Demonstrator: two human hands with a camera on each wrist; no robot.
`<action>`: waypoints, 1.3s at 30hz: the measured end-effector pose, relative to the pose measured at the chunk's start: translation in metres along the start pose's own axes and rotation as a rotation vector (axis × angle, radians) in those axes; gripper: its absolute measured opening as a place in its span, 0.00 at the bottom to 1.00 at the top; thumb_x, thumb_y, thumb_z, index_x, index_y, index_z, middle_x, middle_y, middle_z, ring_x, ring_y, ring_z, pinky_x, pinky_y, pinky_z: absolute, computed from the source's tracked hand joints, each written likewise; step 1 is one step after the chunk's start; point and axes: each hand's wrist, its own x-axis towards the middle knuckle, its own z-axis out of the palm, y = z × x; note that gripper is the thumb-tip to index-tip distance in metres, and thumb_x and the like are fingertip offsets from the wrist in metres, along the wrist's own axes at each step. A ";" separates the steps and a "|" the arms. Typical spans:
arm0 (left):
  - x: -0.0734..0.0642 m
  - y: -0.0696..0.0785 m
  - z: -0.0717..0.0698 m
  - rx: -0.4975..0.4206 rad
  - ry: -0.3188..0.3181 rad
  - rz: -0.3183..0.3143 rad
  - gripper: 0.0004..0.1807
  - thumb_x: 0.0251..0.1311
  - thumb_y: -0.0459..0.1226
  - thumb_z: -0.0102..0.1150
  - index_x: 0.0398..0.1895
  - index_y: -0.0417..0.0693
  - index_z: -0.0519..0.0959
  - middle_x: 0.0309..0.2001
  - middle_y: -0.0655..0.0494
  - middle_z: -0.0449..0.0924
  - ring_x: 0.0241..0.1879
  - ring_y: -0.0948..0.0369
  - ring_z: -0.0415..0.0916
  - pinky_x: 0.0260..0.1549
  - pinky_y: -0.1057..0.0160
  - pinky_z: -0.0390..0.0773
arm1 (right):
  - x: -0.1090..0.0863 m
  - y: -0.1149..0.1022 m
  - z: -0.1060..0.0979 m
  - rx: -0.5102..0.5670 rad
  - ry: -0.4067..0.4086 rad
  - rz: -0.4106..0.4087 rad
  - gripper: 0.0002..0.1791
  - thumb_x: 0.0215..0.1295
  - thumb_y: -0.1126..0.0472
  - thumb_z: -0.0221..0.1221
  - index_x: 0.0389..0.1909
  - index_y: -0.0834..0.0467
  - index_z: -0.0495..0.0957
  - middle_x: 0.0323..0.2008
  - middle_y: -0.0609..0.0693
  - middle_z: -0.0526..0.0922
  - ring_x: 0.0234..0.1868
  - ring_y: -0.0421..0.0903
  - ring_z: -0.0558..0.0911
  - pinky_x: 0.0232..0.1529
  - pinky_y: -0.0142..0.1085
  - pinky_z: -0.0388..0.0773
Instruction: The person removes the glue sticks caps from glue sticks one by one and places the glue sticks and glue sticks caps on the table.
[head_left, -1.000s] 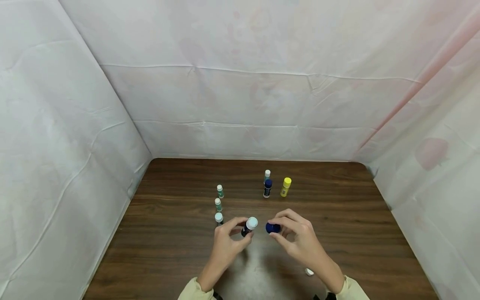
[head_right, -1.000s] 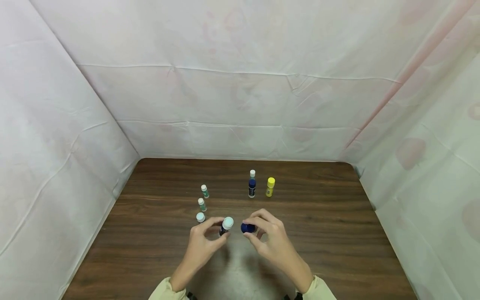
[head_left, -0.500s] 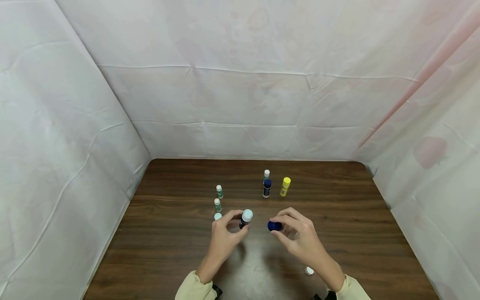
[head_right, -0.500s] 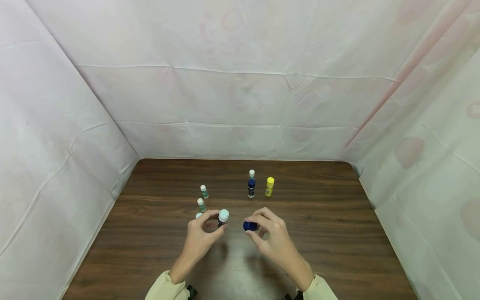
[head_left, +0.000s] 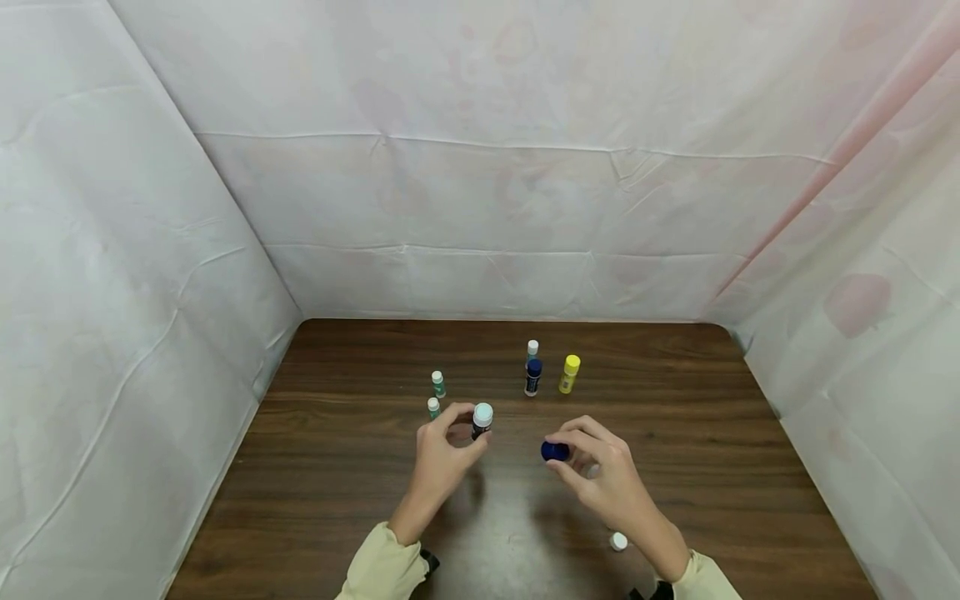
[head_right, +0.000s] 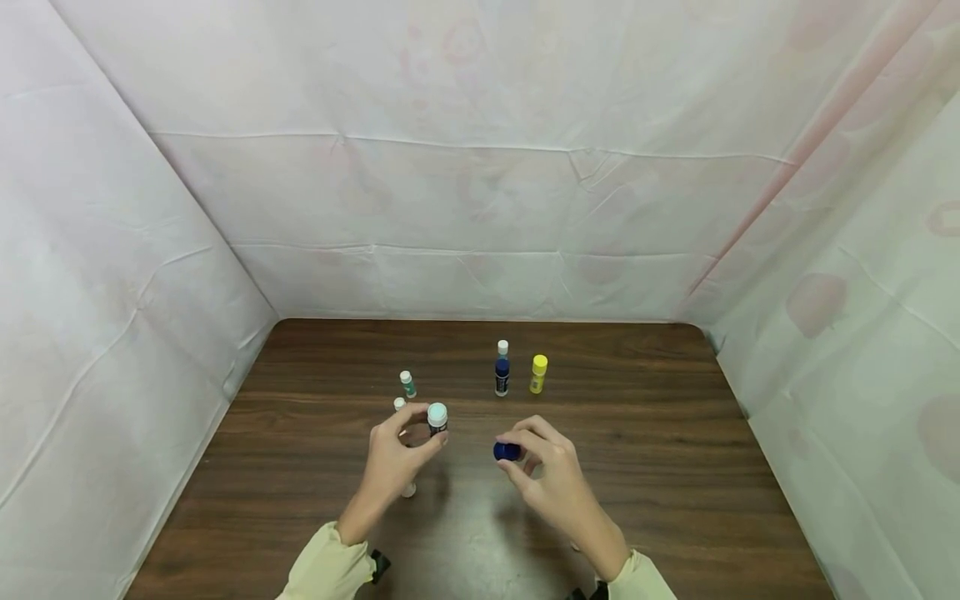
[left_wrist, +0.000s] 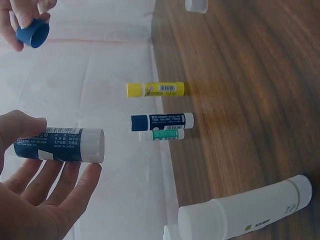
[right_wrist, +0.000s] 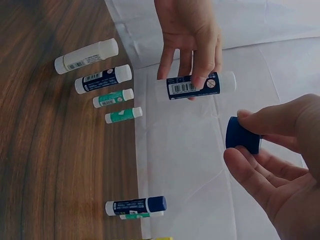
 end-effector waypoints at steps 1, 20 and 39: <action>0.002 -0.001 0.000 -0.002 -0.001 -0.003 0.17 0.46 0.29 0.69 0.41 0.50 0.81 0.39 0.53 0.83 0.35 0.57 0.83 0.36 0.57 0.82 | 0.000 0.001 0.000 -0.003 0.001 0.007 0.16 0.46 0.73 0.70 0.37 0.57 0.83 0.39 0.45 0.77 0.27 0.40 0.77 0.22 0.28 0.76; 0.037 0.002 -0.009 -0.023 -0.029 -0.068 0.15 0.46 0.27 0.70 0.39 0.42 0.78 0.38 0.48 0.82 0.39 0.55 0.82 0.36 0.61 0.81 | -0.005 0.009 -0.001 -0.019 0.053 0.058 0.18 0.42 0.78 0.70 0.36 0.62 0.82 0.36 0.51 0.78 0.25 0.44 0.77 0.19 0.31 0.77; 0.074 -0.016 -0.008 0.194 -0.055 -0.181 0.16 0.44 0.31 0.71 0.38 0.47 0.78 0.38 0.51 0.81 0.39 0.52 0.81 0.38 0.56 0.78 | -0.024 0.056 -0.007 -0.091 0.057 0.170 0.18 0.45 0.75 0.70 0.38 0.57 0.82 0.36 0.49 0.78 0.27 0.39 0.76 0.21 0.30 0.77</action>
